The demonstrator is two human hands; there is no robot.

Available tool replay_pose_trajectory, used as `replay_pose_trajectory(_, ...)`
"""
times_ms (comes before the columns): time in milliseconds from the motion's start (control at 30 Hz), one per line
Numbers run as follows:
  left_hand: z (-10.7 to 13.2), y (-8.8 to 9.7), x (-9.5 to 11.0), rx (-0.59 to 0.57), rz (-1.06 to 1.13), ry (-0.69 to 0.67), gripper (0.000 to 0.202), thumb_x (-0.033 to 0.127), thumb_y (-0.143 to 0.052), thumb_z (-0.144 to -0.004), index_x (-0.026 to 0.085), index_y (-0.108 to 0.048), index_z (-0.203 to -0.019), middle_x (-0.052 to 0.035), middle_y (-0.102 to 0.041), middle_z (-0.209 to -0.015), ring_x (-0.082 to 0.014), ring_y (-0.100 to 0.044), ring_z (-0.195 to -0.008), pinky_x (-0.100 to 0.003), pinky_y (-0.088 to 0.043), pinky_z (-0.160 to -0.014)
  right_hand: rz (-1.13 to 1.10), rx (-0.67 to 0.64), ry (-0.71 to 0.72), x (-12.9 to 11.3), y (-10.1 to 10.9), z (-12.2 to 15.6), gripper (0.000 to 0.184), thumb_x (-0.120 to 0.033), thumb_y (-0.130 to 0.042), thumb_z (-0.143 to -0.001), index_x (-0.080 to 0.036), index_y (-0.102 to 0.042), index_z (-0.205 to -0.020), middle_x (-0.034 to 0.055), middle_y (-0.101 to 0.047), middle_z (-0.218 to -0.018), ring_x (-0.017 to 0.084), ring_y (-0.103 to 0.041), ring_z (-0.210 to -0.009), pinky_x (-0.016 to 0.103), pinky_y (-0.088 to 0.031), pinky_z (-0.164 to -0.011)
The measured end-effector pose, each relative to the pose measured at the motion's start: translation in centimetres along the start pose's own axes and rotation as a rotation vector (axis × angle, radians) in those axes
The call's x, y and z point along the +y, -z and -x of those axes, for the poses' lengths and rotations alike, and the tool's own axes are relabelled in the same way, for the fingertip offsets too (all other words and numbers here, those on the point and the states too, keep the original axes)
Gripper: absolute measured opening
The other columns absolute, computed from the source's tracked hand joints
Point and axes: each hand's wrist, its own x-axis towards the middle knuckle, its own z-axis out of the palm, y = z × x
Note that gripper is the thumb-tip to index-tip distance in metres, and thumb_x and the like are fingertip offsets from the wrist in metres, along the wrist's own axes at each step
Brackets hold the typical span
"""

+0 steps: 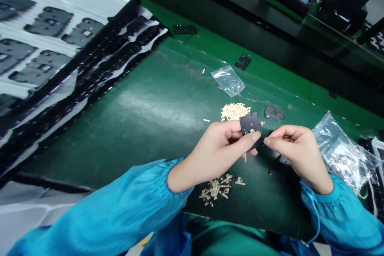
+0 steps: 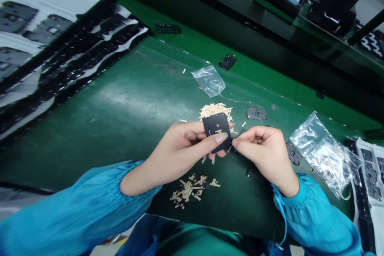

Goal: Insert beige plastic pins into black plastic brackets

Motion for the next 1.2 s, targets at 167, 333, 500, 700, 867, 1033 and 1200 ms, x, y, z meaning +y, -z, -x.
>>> replay_pose_trajectory(167,0.02,0.01,0.10,-0.010,-0.007,0.006,0.016,0.024,-0.066,-0.091,0.014,-0.072,-0.081,-0.0024,-0.074,-0.067,-0.0125,-0.069,-0.056,-0.019,-0.054,-0.049,0.013,-0.002,-0.012,-0.28,-0.19,-0.03,0.018,-0.028,-0.089,-0.060,-0.019,-0.073,-0.060,0.0011,-0.070,-0.058,0.011,-0.054,-0.051,0.022,-0.042,-0.045)
replay_pose_trajectory(333,0.08,0.05,0.07,-0.014,-0.003,-0.002,0.015,0.022,-0.065,-0.091,0.015,-0.071,-0.079,-0.0016,-0.074,-0.066,-0.0119,-0.069,-0.055,-0.018,-0.053,-0.048,0.024,0.000,-0.021,-0.41,-0.36,-0.13,0.018,-0.029,-0.087,-0.061,-0.019,-0.072,-0.058,0.0013,-0.069,-0.056,0.011,-0.054,-0.050,0.022,-0.042,-0.044)
replay_pose_trajectory(500,0.07,0.08,-0.01,-0.020,0.003,0.007,0.015,0.022,-0.065,-0.091,0.015,-0.070,-0.079,-0.0013,-0.074,-0.065,-0.0116,-0.068,-0.054,-0.018,-0.053,-0.048,0.030,-0.009,-0.017,-0.40,-0.29,-0.14,0.017,-0.028,-0.086,-0.061,-0.019,-0.072,-0.059,0.0013,-0.069,-0.057,0.011,-0.055,-0.050,0.021,-0.043,-0.044)
replay_pose_trajectory(700,-0.03,0.15,0.05,-0.033,0.000,0.028,0.016,0.023,-0.064,-0.092,0.015,-0.071,-0.080,-0.0016,-0.074,-0.064,-0.0109,-0.065,-0.052,-0.018,-0.052,-0.048,0.061,0.002,-0.003,-0.41,-0.28,-0.02,0.019,-0.031,-0.085,-0.063,-0.019,-0.071,-0.058,0.0017,-0.068,-0.056,0.011,-0.054,-0.049,0.022,-0.041,-0.043)
replay_pose_trajectory(867,-0.06,0.22,-0.06,-0.051,-0.010,0.050,0.020,0.026,-0.064,-0.092,0.015,-0.070,-0.077,-0.0026,-0.074,-0.064,-0.0098,-0.062,-0.050,-0.018,-0.051,-0.048,0.076,0.007,0.001,-0.52,-0.27,0.04,0.019,-0.031,-0.084,-0.063,-0.019,-0.071,-0.058,0.0012,-0.067,-0.055,0.011,-0.052,-0.048,0.022,-0.040,-0.042)
replay_pose_trajectory(1033,-0.39,0.49,-0.27,-0.096,0.044,0.090,0.019,0.028,-0.065,-0.092,0.013,-0.073,-0.084,-0.0038,-0.074,-0.065,-0.0087,-0.060,-0.049,-0.016,-0.049,-0.046,0.050,-0.003,-0.022,-0.49,-0.33,-0.08,0.019,-0.030,-0.084,-0.061,-0.018,-0.070,-0.056,0.0002,-0.066,-0.053,0.010,-0.051,-0.047,0.021,-0.039,-0.043)
replay_pose_trajectory(1200,-0.62,0.92,-0.25,-0.128,0.090,0.178,0.026,0.033,-0.067,-0.090,0.011,-0.077,-0.100,-0.0060,-0.076,-0.066,-0.0094,-0.059,-0.046,-0.017,-0.047,-0.044,0.021,-0.058,-0.023,-0.07,-0.03,-0.32,0.015,-0.027,-0.085,-0.062,-0.018,-0.073,-0.060,0.0009,-0.069,-0.058,0.011,-0.054,-0.051,0.022,-0.042,-0.048)
